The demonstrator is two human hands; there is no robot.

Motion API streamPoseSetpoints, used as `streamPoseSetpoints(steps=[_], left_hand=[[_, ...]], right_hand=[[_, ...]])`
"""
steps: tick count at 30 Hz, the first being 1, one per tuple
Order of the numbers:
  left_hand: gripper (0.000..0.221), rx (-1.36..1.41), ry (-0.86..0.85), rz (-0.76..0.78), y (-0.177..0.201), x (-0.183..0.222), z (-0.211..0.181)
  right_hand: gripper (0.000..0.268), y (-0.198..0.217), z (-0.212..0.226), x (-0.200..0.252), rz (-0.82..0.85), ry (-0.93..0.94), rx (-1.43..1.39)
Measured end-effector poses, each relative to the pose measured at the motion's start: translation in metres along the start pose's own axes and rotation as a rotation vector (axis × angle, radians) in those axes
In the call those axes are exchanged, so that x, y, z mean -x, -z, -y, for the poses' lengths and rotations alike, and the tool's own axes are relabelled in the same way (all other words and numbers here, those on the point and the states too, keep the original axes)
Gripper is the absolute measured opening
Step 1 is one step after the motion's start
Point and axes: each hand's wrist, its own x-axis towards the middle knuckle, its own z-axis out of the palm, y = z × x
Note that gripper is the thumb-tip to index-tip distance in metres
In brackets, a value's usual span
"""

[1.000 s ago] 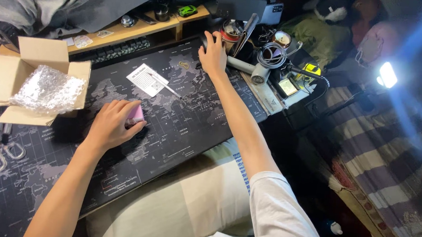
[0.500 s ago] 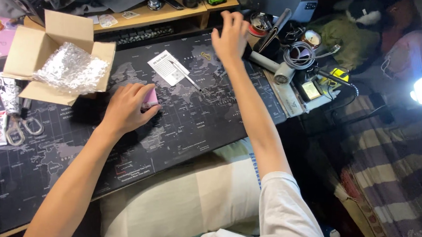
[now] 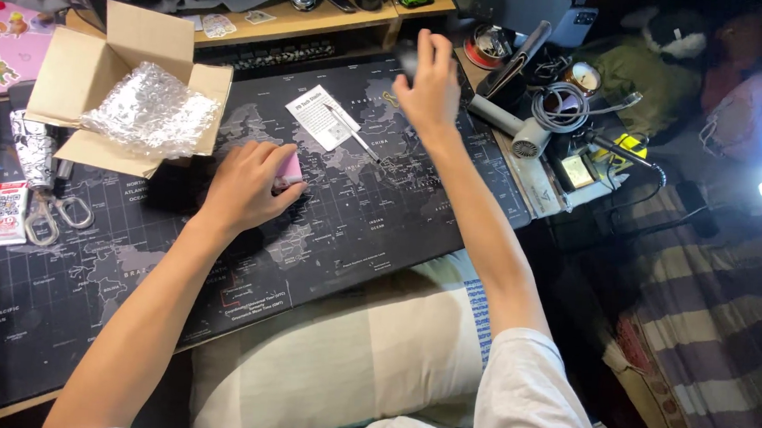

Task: Unboxing a small pink electronic device from a cardboard box and removing bubble wrap to inspect it.

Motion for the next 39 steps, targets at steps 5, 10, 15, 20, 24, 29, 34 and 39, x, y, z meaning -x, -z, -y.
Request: streamPoseSetpoints(steps=[5,10,15,20,24,29,34,39], left_hand=[[0.060,-0.023,-0.012,-0.019,-0.001,0.000,-0.001],[0.057,0.018,-0.025,-0.051,0.005,-0.002,-0.004],[0.057,0.013,0.001,-0.013,0.003,-0.002,-0.005],[0.056,0.016,0.029,-0.002,0.003,-0.003,-0.006],[0.055,0.013,0.037,-0.007,0.003,-0.002,-0.006],[0.058,0.018,0.040,-0.009,0.001,-0.003,-0.004],[0.058,0.003,0.036,-0.016,-0.003,-0.004,-0.001],[0.060,0.062,0.017,-0.008,0.004,-0.010,-0.005]], right_hand=[[0.081,-0.030,0.037,0.000,-0.012,0.083,-0.131],[0.059,-0.045,0.062,-0.009,-0.009,0.004,-0.211],[0.056,-0.061,0.064,-0.015,0.010,-0.046,-0.232],[0.054,-0.072,0.064,-0.019,-0.015,0.007,-0.235],[0.057,-0.070,0.061,-0.020,-0.027,0.038,-0.211],[0.024,-0.028,0.046,-0.039,-0.282,-0.154,-0.517],[0.046,-0.025,-0.011,-0.072,0.064,-1.046,-0.840],[0.065,-0.092,-0.065,-0.095,0.193,-1.089,-0.914]])
